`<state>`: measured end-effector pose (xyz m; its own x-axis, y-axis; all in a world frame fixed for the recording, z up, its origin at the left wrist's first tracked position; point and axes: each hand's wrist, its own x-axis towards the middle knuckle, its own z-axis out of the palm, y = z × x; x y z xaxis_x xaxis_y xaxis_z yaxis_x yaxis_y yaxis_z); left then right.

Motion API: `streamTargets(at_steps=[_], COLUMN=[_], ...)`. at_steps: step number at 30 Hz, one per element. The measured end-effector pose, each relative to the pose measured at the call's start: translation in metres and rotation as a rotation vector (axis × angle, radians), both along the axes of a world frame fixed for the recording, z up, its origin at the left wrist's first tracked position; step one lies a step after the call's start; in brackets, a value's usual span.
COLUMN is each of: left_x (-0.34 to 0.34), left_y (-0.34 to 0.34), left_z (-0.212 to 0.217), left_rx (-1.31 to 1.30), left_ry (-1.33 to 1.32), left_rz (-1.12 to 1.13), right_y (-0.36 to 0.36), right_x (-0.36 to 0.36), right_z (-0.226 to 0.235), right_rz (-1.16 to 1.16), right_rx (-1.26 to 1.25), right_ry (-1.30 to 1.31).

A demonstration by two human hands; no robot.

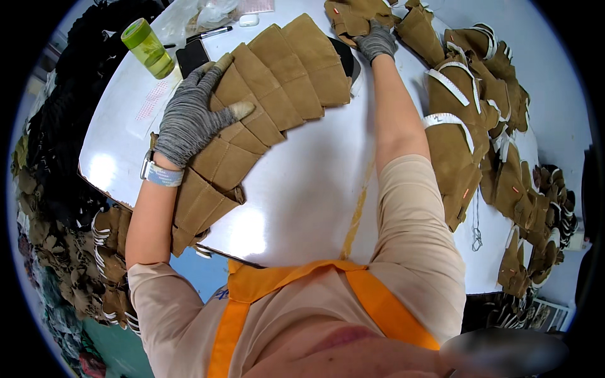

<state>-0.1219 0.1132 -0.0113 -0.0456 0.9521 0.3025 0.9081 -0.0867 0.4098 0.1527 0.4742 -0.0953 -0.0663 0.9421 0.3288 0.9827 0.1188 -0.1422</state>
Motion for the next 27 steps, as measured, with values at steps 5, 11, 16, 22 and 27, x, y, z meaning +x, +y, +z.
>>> streamTargets(at_steps=[5,11,16,22,27], left_x=[-0.003,-0.001,0.0,0.001,-0.004], left_y=[-0.005,-0.003,-0.005,-0.003,-0.003], left_z=[-0.002,0.001,0.003,0.006,0.001], left_rx=[0.007,-0.002,0.013,-0.019,-0.012], left_ry=[0.006,0.01,0.011,-0.034,-0.011], left_rz=[0.045,0.045,0.033,0.016,0.024], right_y=[-0.004,0.025,0.034,0.0,-0.128], right_x=[-0.013,0.0,0.03,0.055,0.085], right_z=[0.013,0.012,0.054,0.117,0.157], right_rz=[0.045,-0.096,-0.153,-0.205,0.343], right_rx=[0.029,0.244,0.352,0.232,0.587], right_ry=[0.17,0.505,0.061,-0.106,0.676])
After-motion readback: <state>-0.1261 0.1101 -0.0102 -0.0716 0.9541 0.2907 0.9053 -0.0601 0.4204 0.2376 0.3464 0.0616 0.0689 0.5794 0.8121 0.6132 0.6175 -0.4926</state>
